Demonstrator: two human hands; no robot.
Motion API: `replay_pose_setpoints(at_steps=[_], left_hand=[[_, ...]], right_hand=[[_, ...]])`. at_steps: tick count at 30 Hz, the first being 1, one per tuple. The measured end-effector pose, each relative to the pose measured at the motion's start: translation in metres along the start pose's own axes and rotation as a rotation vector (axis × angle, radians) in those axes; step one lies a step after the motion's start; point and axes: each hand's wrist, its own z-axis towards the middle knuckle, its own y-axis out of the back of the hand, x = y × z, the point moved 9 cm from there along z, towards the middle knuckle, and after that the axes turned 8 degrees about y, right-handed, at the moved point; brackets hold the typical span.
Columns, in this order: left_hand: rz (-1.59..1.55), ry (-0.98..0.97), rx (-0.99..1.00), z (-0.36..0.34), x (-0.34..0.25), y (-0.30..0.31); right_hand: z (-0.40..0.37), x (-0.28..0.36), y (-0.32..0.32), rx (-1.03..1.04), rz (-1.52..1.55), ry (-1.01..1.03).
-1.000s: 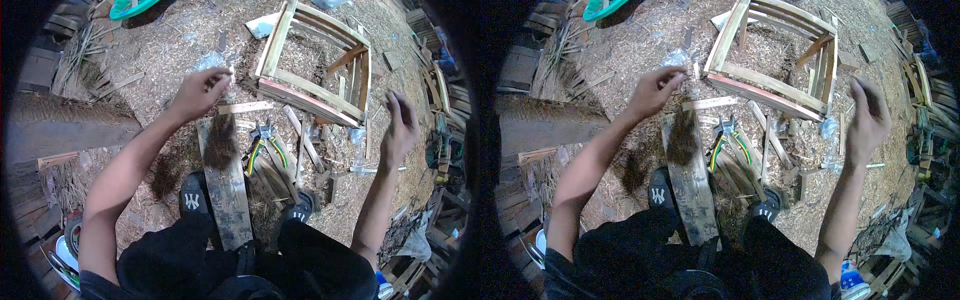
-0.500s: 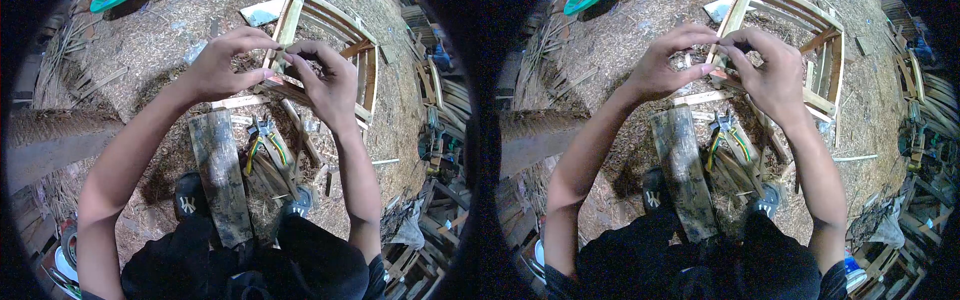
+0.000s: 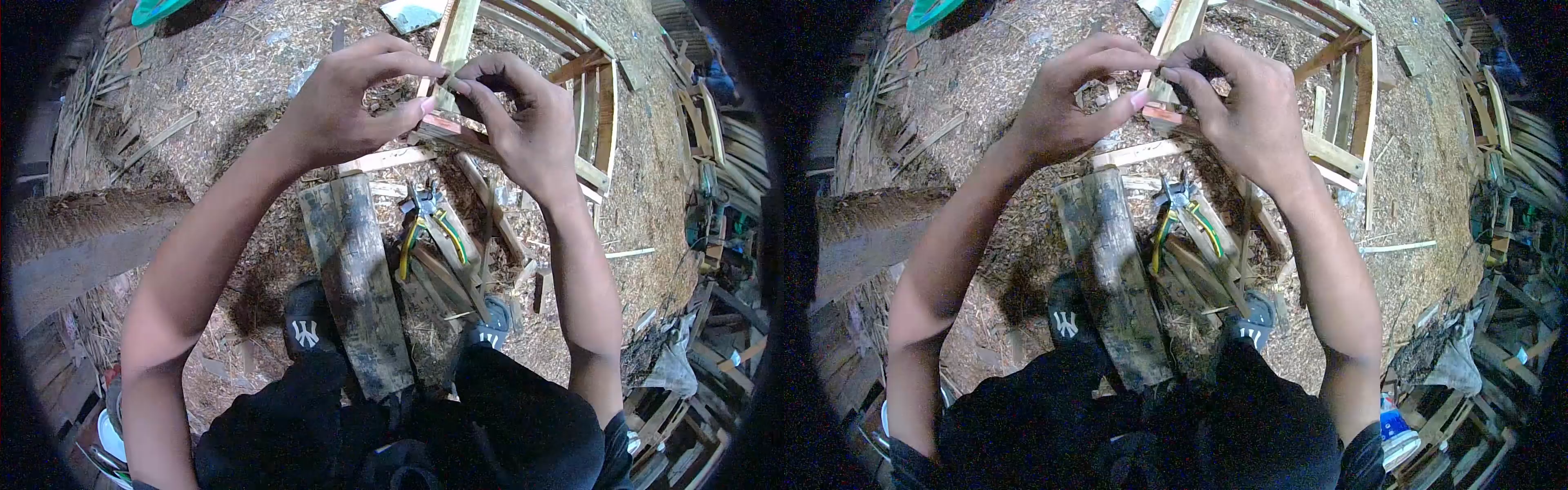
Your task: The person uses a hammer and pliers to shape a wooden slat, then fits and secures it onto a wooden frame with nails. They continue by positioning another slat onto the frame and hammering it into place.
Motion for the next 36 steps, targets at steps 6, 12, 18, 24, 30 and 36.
replay_pose_setpoints(at_steps=[6, 12, 18, 24, 30, 36], left_hand=[[0.008, -0.021, -0.003, -0.002, -0.004, 0.001], [0.012, 0.009, 0.022, -0.003, -0.004, 0.0], [0.011, 0.048, 0.045, -0.003, -0.004, 0.0], [-0.007, 0.033, 0.035, -0.006, 0.002, -0.001], [-0.012, 0.108, 0.066, -0.005, 0.0, -0.001], [-0.042, 0.041, 0.038, -0.006, 0.001, -0.001]], right_hand=[[-0.001, -0.003, -0.002, -0.012, 0.013, 0.003], [0.0, 0.004, -0.003, 0.011, -0.032, 0.033], [0.0, 0.005, -0.005, 0.005, -0.027, 0.036], [-0.002, 0.021, -0.006, -0.026, -0.096, 0.216], [-0.004, 0.018, -0.005, -0.05, -0.053, 0.177], [-0.004, 0.025, -0.007, -0.048, -0.107, 0.295]])
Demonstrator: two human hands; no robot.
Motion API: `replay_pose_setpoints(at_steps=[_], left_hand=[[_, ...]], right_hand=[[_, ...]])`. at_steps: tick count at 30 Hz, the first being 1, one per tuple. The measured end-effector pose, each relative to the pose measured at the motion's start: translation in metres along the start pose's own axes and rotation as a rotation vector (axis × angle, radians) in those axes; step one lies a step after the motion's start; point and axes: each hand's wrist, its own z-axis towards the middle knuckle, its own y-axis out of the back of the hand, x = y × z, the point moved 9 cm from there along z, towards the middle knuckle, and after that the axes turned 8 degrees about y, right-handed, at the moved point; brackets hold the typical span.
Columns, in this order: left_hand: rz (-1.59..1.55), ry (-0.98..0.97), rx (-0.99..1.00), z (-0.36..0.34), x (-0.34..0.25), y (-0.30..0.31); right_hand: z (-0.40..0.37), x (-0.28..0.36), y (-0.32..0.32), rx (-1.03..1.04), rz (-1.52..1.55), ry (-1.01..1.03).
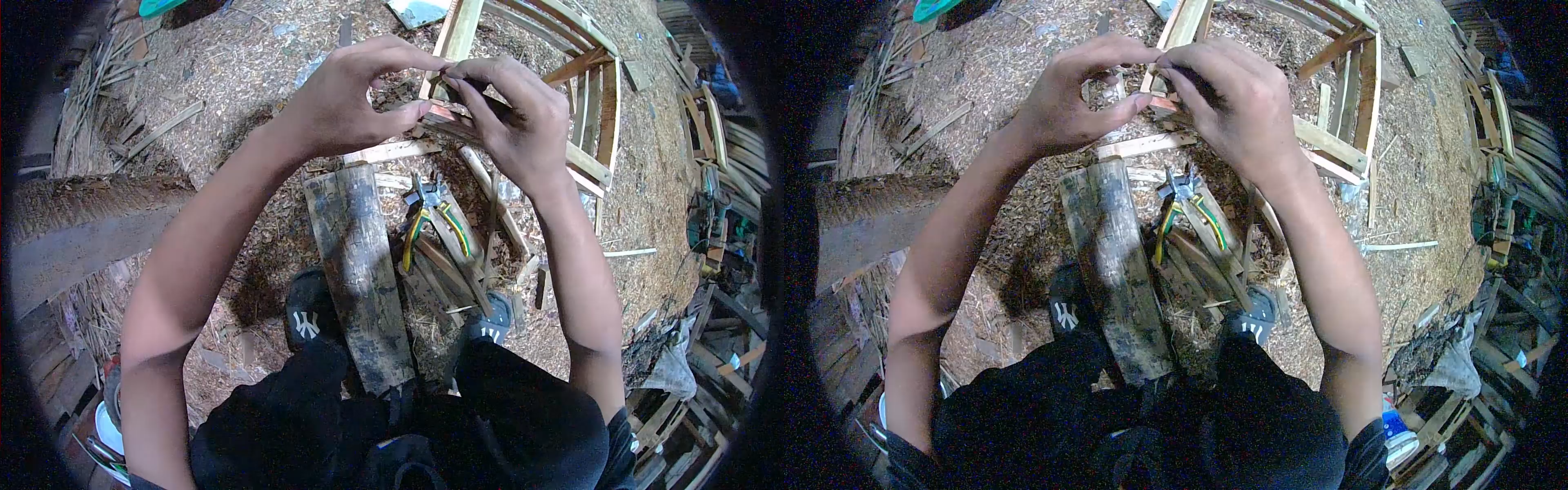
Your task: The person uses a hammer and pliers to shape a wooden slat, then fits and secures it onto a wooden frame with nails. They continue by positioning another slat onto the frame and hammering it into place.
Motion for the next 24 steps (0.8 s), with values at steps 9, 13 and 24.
replay_pose_setpoints(at_steps=[9, 13, 24], left_hand=[[0.018, 0.052, 0.022, 0.0002, 0.0009, -0.0003], [0.03, 0.118, 0.039, 0.0019, 0.0005, 0.0001], [-0.022, 0.015, -0.096, 0.0057, -0.0025, 0.0029]], right_hand=[[-0.0008, 0.0037, -0.0029, 0.02, 0.001, 0.087], [-0.0012, 0.0036, -0.0034, 0.036, -0.001, 0.077], [-0.0014, 0.0036, -0.0041, 0.076, 0.004, 0.06]])
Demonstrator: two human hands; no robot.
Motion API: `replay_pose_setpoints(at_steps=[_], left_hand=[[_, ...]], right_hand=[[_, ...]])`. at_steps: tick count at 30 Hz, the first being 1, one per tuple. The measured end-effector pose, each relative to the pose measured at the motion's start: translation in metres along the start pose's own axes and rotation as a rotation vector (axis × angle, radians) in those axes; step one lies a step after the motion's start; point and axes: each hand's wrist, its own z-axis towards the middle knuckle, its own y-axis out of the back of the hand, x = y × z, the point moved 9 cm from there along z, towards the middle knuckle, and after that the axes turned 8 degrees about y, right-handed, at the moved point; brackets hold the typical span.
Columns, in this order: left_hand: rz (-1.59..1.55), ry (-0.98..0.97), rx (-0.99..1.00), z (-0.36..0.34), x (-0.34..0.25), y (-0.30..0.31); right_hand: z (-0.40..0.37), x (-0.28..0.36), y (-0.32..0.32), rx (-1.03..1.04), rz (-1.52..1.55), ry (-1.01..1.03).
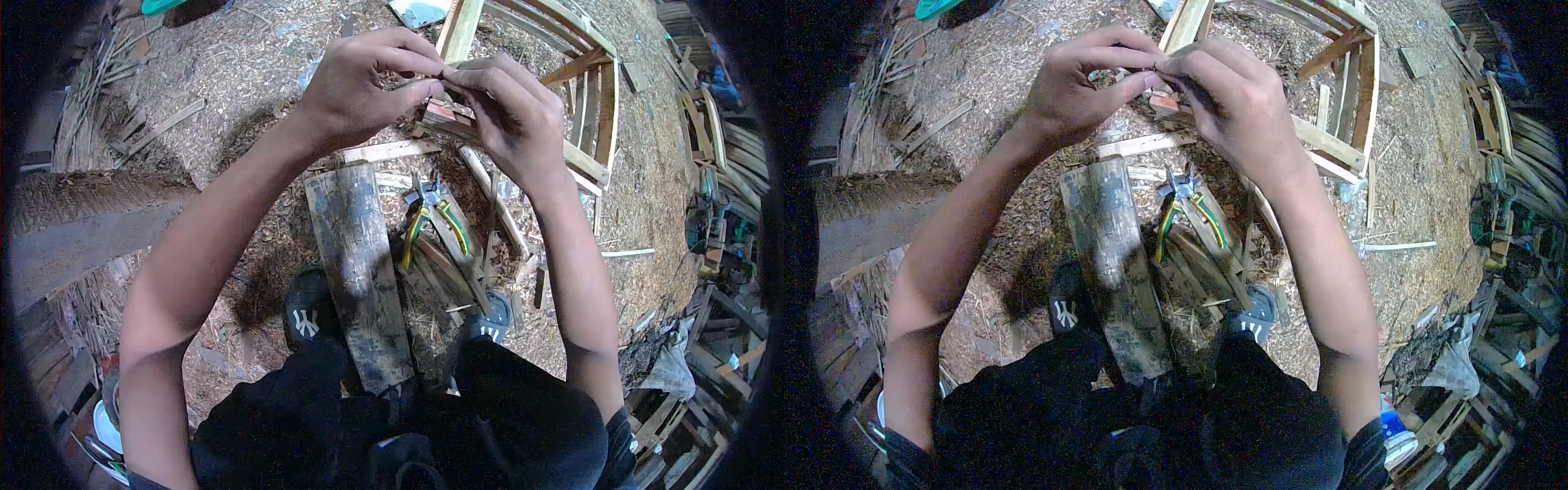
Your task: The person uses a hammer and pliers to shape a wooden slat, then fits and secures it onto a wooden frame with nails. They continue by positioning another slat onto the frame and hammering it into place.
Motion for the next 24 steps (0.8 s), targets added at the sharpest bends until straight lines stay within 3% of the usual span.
replay_pose_setpoints(at_steps=[24], left_hand=[[-0.14, -0.002, 0.012, 0.0042, 0.0023, -0.0032]], right_hand=[[-0.0016, -0.002, 0.0063, -0.105, -0.014, -0.001]])
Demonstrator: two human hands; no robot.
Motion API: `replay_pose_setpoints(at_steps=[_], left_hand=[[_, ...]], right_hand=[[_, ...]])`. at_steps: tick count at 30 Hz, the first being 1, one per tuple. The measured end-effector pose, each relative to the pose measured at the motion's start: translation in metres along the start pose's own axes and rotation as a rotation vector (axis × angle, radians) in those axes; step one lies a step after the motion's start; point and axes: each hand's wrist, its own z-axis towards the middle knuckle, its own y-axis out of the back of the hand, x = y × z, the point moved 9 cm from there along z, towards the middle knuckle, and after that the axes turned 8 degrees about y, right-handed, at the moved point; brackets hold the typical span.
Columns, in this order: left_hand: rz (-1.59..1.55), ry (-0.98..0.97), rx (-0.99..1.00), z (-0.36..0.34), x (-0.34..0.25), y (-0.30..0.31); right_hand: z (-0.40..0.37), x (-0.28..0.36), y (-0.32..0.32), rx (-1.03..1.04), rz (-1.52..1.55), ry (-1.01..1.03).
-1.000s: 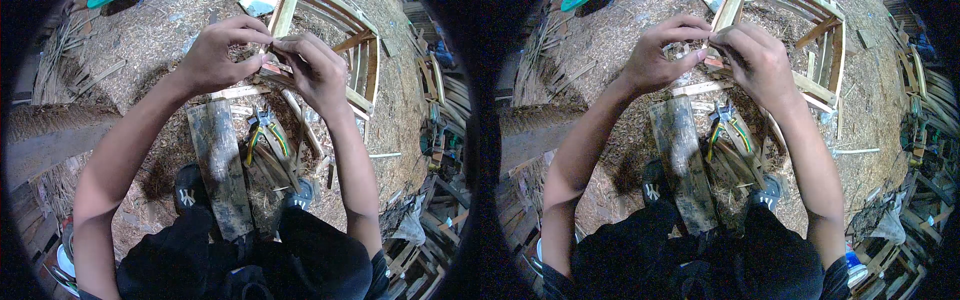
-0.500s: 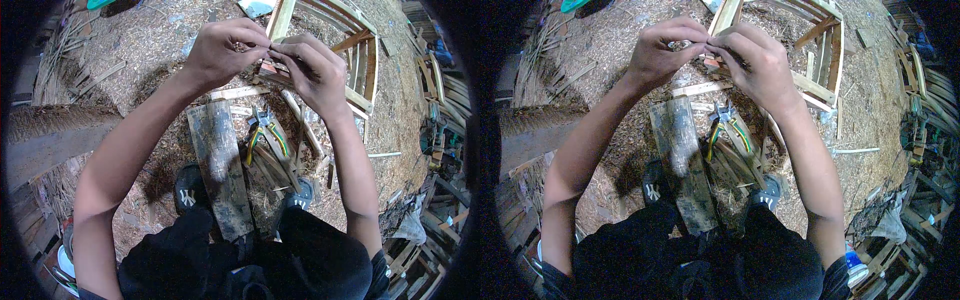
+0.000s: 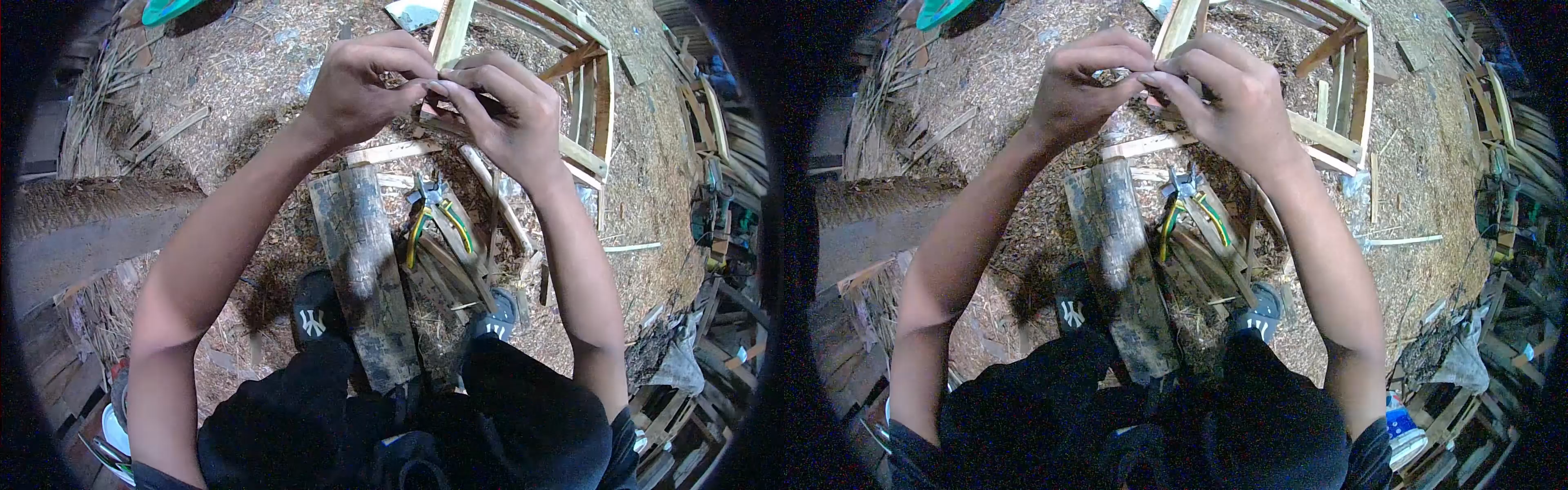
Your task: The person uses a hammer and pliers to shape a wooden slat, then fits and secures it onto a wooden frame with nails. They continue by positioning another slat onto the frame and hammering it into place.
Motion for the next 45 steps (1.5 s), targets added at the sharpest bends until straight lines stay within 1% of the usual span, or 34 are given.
replay_pose_setpoints(at_steps=[4, 6, 9, 11, 13, 14, 15, 17, 18, 19, 21, 23, 25, 27, 28, 30, 31, 33, 34, 35, 37, 38, 39, 40, 41, 42, 43, 45], left_hand=[[0.044, -0.07, 0.001, 0.0, -0.005, 0.0], [0.086, -0.117, 0.003, 0.001, -0.011, -0.001], [0.135, -0.123, -0.013, 0.001, -0.014, -0.003], [0.126, -0.116, -0.013, 0.002, -0.014, -0.004], [0.22, -0.15, -0.029, 0.001, -0.013, -0.004], [0.234, -0.051, -0.018, 0.002, -0.001, -0.004], [0.22, -0.042, -0.005, 0.001, -0.002, -0.006], [0.201, -0.035, -0.063, 0.004, -0.011, -0.002], [0.278, -0.014, -0.046, 0.006, -0.027, -0.005], [0.238, -0.033, -0.047, 0.007, -0.022, -0.007], [0.236, 0.001, -0.084, 0.003, -0.018, -0.007], [0.198, 0.013, -0.073, 0.003, -0.01, -0.007], [0.168, 0.022, -0.068, 0.005, -0.015, -0.007], [0.18, 0.09, -0.03, 0.007, -0.019, -0.008], [0.187, 0.088, -0.031, 0.007, -0.015, -0.008], [0.253, -0.015, -0.086, 0.003, -0.012, -0.004], [0.288, -0.063, -0.085, 0.005, -0.02, -0.005], [0.338, -0.024, -0.088, 0.006, -0.03, -0.006], [0.33, -0.027, -0.092, 0.007, -0.027, -0.005], [0.291, 0.008, -0.101, 0.006, -0.022, -0.004], [0.231, 0.057, -0.096, 0.006, -0.013, -0.003], [0.238, 0.049, -0.105, 0.005, -0.01, 0.0], [0.294, -0.064, -0.09, 0.005, -0.016, -0.001], [0.349, -0.177, -0.074, 0.002, -0.022, -0.003], [0.353, -0.183, -0.081, 0.001, -0.02, -0.002], [0.328, -0.175, -0.078, 0.001, -0.018, -0.003], [0.302, -0.166, -0.075, 0.002, -0.018, -0.003], [0.281, -0.167, -0.082, 0.001, -0.018, -0.003]], right_hand=[[0.004, 0.006, 0.004, -0.007, -0.017, 0.016], [0.004, 0.015, 0.017, -0.13, 0.021, 0.117], [-0.008, 0.028, 0.043, -0.189, -0.027, 0.119], [-0.027, 0.04, 0.056, -0.177, -0.013, 0.055], [-0.067, 0.037, 0.06, -0.171, 0.002, -0.11], [-0.09, 0.036, 0.055, -0.132, 0.043, -0.215], [-0.111, 0.038, 0.048, -0.069, 0.028, -0.282], [-0.179, 0.031, 0.024, 0.079, 0.086, -0.58], [-0.202, 0.034, 0.015, 0.146, 0.107, -0.638], [-0.224, 0.036, 0.006, 0.212, 0.129, -0.694], [-0.258, 0.042, -0.001, 0.248, 0.128, -0.721], [-0.275, 0.052, -0.01, 0.324, 0.096, -0.654], [-0.277, 0.056, -0.014, 0.3, 0.127, -0.657], [-0.276, 0.06, -0.02, 0.317, 0.12, -0.617], [-0.274, 0.064, -0.022, 0.313, 0.123, -0.611], [-0.275, 0.072, -0.033, 0.447, 0.045, -0.659], [-0.273, 0.077, -0.035, 0.437, 0.051, -0.643], [-0.286, 0.075, -0.045, 0.552, 0.008, -0.741], [-0.291, 0.072, -0.046, 0.55, 0.04, -0.816], [-0.289, 0.072, -0.048, 0.54, 0.041, -0.8], [-0.298, 0.072, -0.059, 0.767, 0.081, -0.94], [-0.291, 0.071, -0.055, 0.773, 0.075, -0.927], [-0.281, 0.066, -0.051, 0.769, 0.07, -0.917], [-0.283, 0.059, -0.048, 0.776, 0.147, -1.05], [-0.29, 0.055, -0.047, 0.78, 0.225, -1.184], [-0.3, 0.047, -0.045, 0.71, 0.249, -1.209], [-0.285, 0.046, -0.034, 0.709, 0.244, -1.202], [-0.263, 0.053, -0.009, 0.871, 0.239, -1.168]])
